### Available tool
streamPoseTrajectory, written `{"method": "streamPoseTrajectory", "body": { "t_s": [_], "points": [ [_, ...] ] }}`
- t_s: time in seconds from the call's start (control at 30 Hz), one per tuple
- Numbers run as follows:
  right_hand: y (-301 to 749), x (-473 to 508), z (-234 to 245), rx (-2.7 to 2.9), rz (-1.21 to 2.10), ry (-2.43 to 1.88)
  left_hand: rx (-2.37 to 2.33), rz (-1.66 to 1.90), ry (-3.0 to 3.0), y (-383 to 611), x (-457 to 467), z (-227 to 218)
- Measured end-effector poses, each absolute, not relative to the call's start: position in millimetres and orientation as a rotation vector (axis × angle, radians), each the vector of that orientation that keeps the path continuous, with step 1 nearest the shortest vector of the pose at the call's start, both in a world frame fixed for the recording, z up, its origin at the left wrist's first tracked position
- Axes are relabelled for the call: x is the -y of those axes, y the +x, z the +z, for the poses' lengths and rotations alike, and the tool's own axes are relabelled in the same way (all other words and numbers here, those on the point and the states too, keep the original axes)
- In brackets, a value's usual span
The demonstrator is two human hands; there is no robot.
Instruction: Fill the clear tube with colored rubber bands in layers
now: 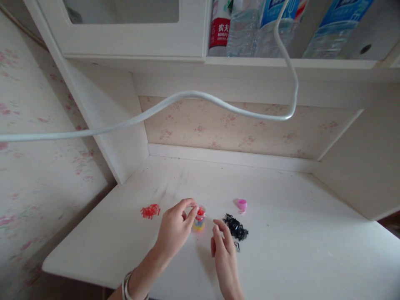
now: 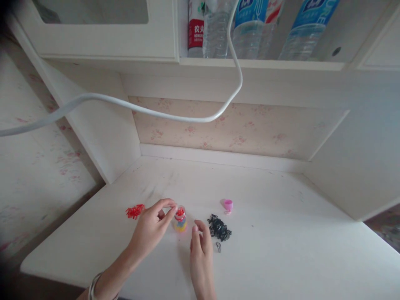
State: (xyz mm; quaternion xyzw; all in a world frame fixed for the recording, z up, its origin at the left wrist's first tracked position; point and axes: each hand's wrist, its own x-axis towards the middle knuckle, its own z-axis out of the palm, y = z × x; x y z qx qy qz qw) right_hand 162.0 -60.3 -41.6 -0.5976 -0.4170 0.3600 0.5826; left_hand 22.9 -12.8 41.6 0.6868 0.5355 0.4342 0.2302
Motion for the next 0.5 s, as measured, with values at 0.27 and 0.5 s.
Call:
{"method": "streamPoseTrajectory", "body": {
  "t_s": [0.27,0.5],
  "points": [
    [168,61,-53,0.859,1.036,-1.371,-1.609,1.226,1.905,3,19,29],
    [162,74,-57,0.998,0.844,-1.366,-1.661,1.04,1.93,-20,32,-23]
  ]
}}
